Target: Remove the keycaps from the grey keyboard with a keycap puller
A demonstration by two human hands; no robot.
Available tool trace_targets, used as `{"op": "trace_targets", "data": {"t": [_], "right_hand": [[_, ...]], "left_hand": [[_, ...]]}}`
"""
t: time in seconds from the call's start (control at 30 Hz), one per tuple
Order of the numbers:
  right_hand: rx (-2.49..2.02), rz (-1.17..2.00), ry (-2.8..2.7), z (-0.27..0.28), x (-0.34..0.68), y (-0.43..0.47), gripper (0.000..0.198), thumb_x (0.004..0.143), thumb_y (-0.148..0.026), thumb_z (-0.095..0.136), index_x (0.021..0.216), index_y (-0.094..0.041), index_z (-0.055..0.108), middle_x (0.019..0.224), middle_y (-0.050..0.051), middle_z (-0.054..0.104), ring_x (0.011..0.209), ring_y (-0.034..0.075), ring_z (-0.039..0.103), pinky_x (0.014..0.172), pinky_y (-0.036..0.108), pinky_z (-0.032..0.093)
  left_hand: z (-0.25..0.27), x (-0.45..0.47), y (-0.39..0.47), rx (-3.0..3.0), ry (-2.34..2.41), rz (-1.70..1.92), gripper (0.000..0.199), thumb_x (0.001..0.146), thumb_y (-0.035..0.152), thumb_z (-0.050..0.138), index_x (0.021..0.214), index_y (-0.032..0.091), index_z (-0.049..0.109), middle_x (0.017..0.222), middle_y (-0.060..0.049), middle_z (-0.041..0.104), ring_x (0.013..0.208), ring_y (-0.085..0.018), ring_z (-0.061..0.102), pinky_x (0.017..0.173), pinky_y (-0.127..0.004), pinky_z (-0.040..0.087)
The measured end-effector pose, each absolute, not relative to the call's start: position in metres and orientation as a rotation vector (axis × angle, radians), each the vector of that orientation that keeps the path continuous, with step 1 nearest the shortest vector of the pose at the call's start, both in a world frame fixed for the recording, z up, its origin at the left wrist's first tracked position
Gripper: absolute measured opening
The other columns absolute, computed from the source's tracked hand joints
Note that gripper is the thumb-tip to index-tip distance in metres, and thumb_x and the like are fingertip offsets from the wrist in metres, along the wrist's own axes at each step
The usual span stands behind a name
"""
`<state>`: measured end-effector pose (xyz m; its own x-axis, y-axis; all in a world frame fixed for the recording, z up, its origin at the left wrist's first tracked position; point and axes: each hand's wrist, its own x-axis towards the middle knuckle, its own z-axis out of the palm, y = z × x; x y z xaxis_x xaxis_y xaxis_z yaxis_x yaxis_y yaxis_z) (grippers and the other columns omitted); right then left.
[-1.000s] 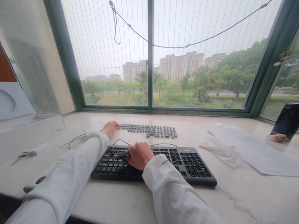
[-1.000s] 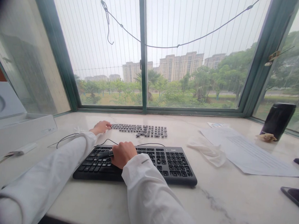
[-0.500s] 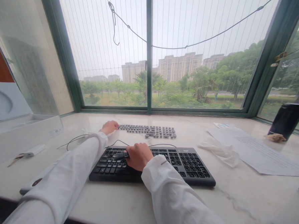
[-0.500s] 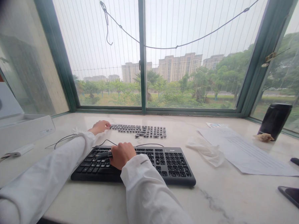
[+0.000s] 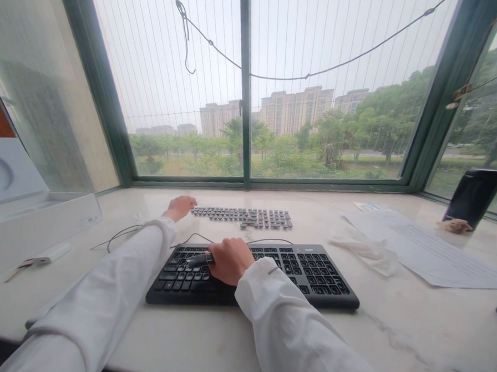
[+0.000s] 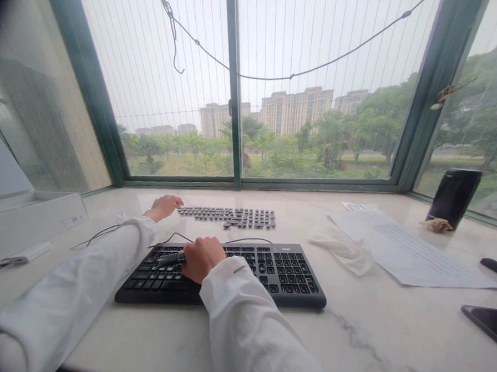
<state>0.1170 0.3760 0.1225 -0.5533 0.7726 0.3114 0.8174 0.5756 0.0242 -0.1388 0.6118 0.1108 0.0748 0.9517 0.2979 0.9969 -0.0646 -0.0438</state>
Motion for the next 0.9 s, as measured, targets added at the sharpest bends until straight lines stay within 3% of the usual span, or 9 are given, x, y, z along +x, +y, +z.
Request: {"op": "trace_targets", "data": {"t": [0.33, 0.9], "right_hand": [[-1.275, -0.22, -2.537, 0.119, 0.118, 0.379, 0.025, 0.082, -0.035, 0.05, 0.087, -0.018, 0.069, 0.08, 0.011, 0.07, 0.074, 0.024, 0.067, 0.063, 0.032, 0.045], [-1.272, -0.26, -2.541, 0.121, 0.118, 0.377, 0.025, 0.081, -0.036, 0.052, 0.086, -0.018, 0.069, 0.078, 0.01, 0.07, 0.072, 0.025, 0.068, 0.059, 0.031, 0.046]], "left_hand": [[0.117, -0.132, 0.616, -2.223, -1.707, -0.042, 0.028, 0.086, 0.015, 0.049, 0.099, 0.031, 0.068, 0.106, -0.002, 0.065, 0.09, -0.016, 0.062, 0.082, -0.026, 0.042], [0.119, -0.123, 0.619, -2.223, -1.665, 0.0, 0.02, 0.082, 0.017, 0.056, 0.088, 0.027, 0.072, 0.105, -0.004, 0.065, 0.092, -0.018, 0.061, 0.08, -0.026, 0.041]]}}
